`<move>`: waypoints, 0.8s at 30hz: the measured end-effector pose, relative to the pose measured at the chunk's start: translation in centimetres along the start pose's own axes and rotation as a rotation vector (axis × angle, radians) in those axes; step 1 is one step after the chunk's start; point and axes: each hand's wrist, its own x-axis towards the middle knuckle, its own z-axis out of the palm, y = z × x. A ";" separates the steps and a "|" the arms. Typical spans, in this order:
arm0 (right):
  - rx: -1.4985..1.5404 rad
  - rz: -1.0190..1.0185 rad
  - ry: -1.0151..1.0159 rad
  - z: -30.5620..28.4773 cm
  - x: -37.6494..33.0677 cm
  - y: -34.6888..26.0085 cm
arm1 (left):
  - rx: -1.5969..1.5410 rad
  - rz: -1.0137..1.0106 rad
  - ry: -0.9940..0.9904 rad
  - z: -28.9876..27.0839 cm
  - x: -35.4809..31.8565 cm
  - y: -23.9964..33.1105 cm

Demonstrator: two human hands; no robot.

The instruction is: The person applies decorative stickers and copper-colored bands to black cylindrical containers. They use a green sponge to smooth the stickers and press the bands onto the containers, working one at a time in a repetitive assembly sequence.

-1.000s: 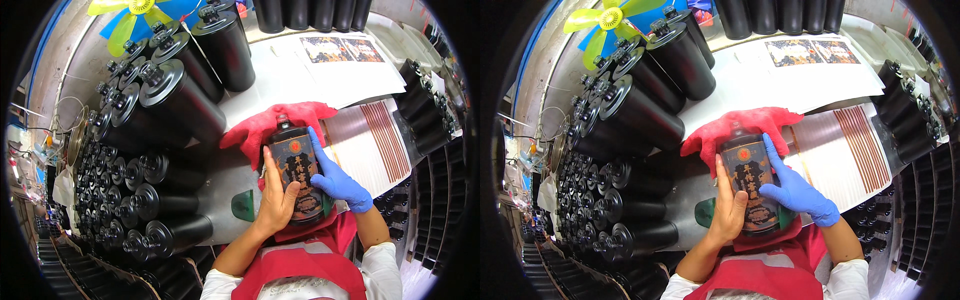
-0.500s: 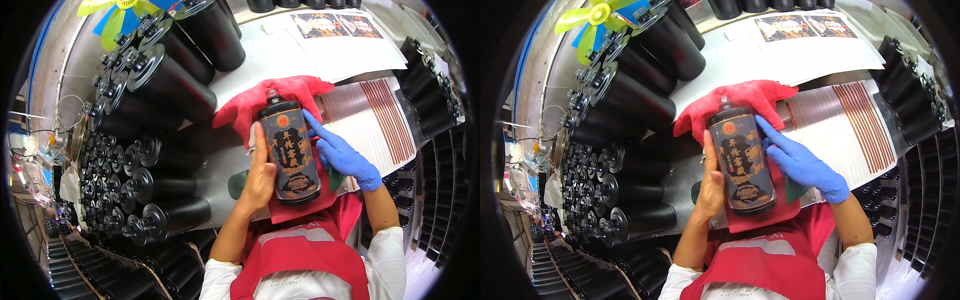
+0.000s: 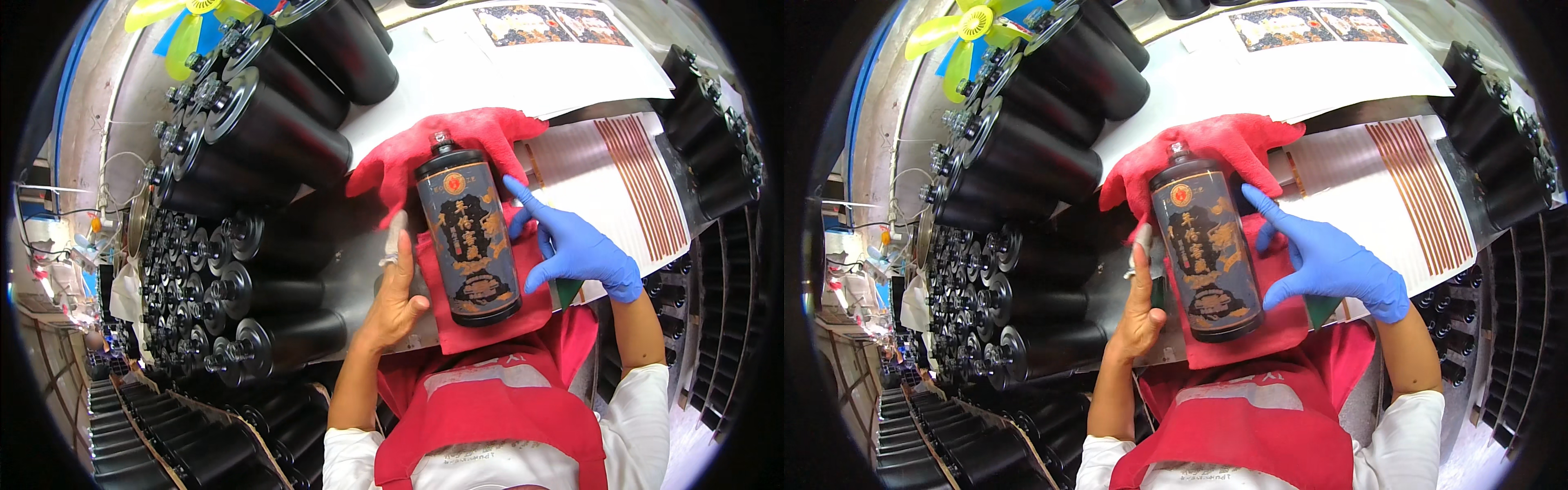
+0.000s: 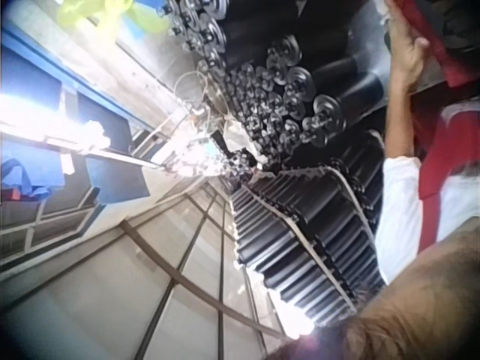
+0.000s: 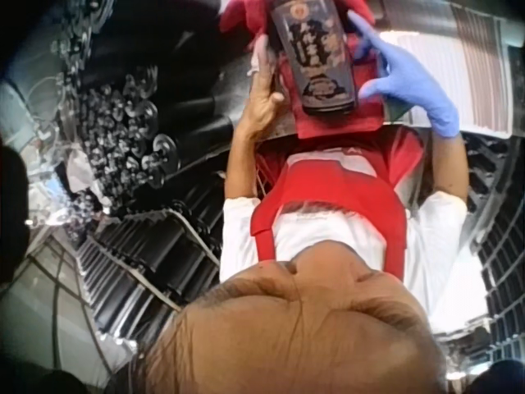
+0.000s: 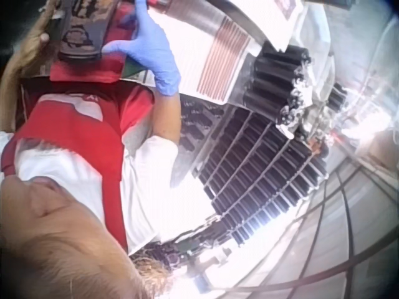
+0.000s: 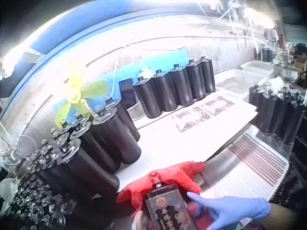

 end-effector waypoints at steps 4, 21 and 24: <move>-0.093 -0.089 0.083 1.0 0.2 0.3 | -0.016 -0.027 -0.105 1.7 1.5 1.5; 0.094 -0.329 0.259 3.6 3.0 1.6 | -0.589 -0.122 0.161 3.3 6.5 4.0; 0.323 -0.078 0.214 3.2 3.4 1.7 | -0.525 -0.129 0.151 3.0 5.8 3.7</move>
